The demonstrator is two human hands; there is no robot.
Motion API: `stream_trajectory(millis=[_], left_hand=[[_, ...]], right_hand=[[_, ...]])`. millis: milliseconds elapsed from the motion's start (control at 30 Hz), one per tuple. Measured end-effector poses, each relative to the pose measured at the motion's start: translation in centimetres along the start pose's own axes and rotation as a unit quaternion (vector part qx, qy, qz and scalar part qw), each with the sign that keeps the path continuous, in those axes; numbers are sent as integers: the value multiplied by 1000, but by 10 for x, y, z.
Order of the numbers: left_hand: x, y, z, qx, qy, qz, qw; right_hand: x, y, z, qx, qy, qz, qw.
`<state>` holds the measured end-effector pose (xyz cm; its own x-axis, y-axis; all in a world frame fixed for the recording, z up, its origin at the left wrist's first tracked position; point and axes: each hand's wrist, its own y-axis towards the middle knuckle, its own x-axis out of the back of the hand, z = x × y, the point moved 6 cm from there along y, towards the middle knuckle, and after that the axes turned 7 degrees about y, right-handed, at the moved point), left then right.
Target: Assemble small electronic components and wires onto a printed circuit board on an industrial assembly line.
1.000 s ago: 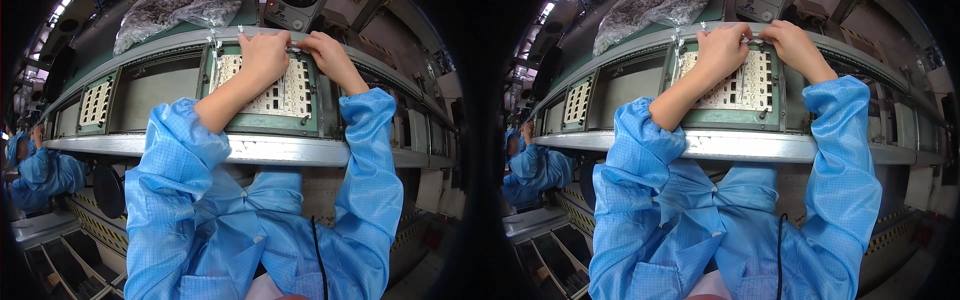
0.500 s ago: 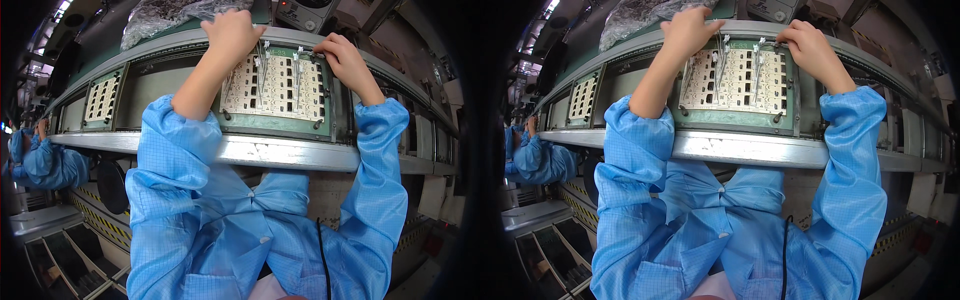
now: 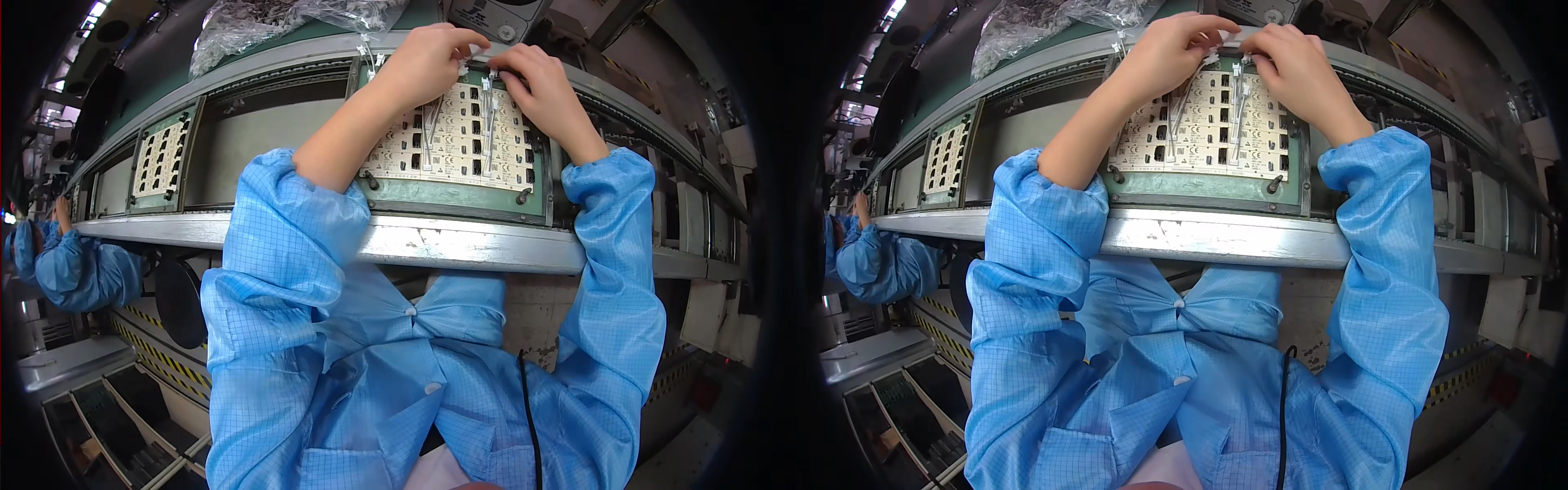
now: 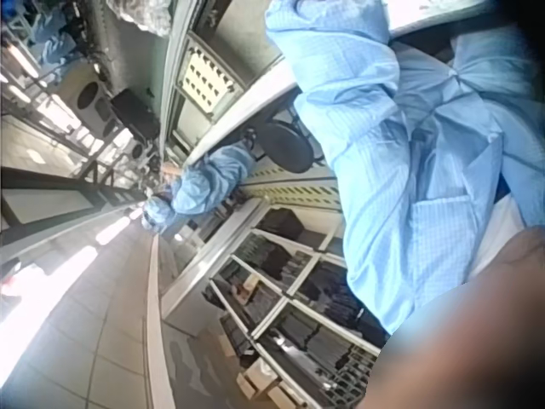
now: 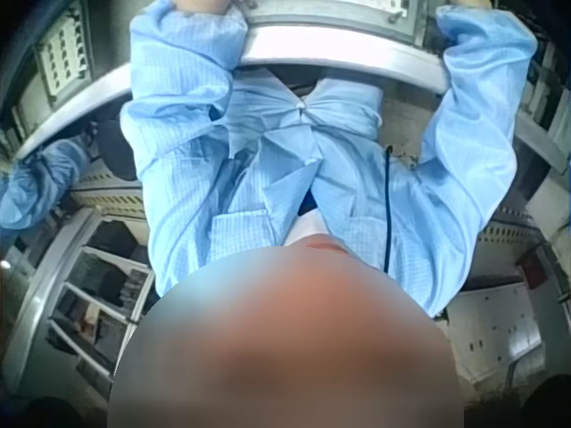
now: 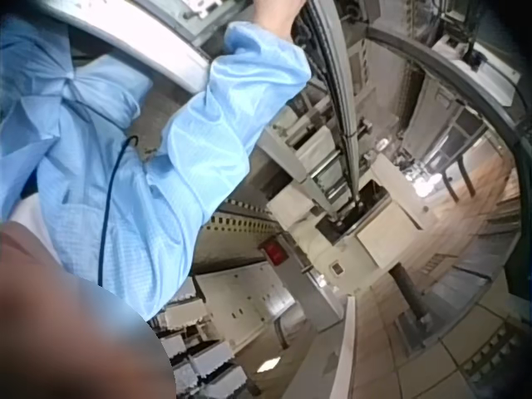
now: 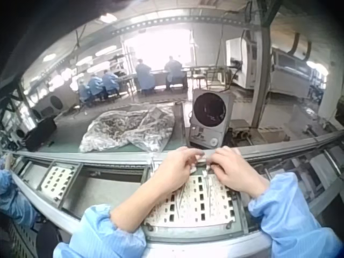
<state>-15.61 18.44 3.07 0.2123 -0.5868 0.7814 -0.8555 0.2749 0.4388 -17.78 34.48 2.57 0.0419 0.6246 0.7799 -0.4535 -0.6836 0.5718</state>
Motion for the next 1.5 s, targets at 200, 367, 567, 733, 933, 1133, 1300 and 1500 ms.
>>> stream_trajectory(millis=[200, 367, 567, 733, 933, 1133, 1300, 1500], left_hand=[[2, -1, -7, 43, -4, 33, 998], [10, -9, -5, 98, -79, -31, 992], [1, -17, -10, -15, 79, -49, 996], [-3, -14, -3, 51, 49, -42, 997], [2, -20, 2, 85, 184, -54, 978], [60, -22, 9, 78, 158, -98, 979], [90, -44, 34, 200, 250, -52, 946], [58, -45, 30, 120, 192, -24, 974]], right_hand=[[1, 8, -3, -10, 68, -43, 997], [-2, 9, -5, -21, 5, 25, 999], [3, 11, -8, -20, 51, 12, 998], [3, 7, -3, 0, 22, 35, 999], [4, 9, 14, 38, -52, 71, 995], [9, 8, 6, 23, -3, 30, 999], [5, 10, 7, -3, 62, 30, 998], [16, 17, 14, 22, 6, 1, 1000]])
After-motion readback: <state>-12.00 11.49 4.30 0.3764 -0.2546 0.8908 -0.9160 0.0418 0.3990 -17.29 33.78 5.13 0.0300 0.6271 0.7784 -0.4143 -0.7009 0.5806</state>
